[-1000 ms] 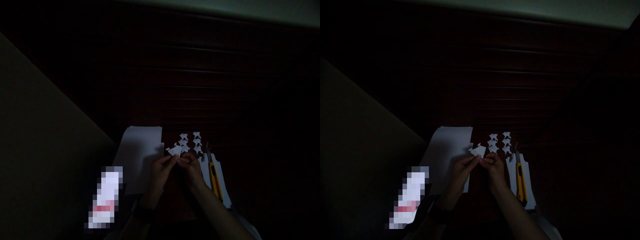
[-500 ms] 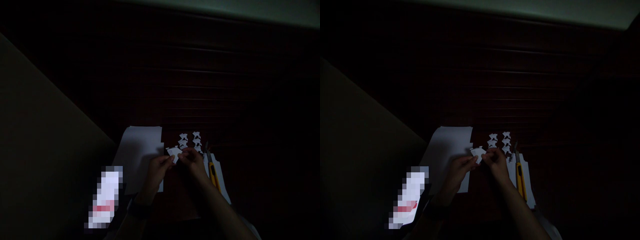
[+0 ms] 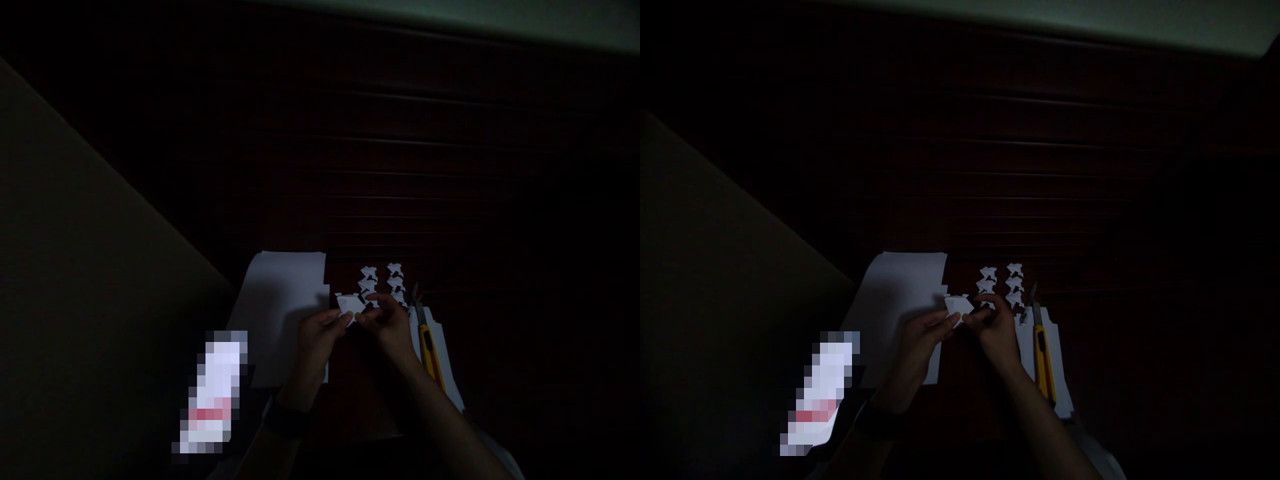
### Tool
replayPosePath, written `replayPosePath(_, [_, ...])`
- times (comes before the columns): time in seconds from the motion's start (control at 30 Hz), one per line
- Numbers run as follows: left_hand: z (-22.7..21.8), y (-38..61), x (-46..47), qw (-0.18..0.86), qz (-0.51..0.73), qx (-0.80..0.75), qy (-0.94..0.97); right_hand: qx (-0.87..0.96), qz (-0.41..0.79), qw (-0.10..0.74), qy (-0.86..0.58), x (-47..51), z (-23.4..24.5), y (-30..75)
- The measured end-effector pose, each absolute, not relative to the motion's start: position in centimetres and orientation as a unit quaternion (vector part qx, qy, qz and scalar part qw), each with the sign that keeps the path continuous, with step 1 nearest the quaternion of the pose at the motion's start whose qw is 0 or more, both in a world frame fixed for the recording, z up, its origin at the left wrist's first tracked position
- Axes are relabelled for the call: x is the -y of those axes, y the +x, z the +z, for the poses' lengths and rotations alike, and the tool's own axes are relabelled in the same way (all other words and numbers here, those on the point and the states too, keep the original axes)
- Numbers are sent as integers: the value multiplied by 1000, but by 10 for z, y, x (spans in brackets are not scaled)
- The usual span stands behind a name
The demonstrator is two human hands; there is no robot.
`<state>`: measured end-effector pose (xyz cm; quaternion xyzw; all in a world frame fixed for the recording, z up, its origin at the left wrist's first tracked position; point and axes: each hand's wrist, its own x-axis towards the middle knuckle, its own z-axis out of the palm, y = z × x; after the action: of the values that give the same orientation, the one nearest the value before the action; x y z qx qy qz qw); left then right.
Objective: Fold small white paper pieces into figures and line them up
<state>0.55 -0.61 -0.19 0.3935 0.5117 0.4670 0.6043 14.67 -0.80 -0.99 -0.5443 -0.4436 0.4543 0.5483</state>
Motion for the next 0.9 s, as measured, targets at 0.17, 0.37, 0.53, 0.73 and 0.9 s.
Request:
replayPosePath(0.17, [-3, 5, 6, 622, 471, -512, 360, 464, 451, 525, -553, 10, -5, 149])
replayPosePath(0.37, [-9, 0, 5, 710, 474, -456, 250, 450, 499, 536, -511, 10, -5, 148])
replayPosePath(0.53, [-16, -2, 1, 752, 470, -436, 156, 474, 480, 543, -500, 9, -9, 147])
replayPosePath(0.73, [-18, -1, -1, 753, 454, -462, 117, 507, 473, 535, -483, 10, -6, 144])
replayPosePath(0.9, [-17, 0, 2, 732, 465, -464, 183, 496, 452, 539, -509, 11, -5, 144])
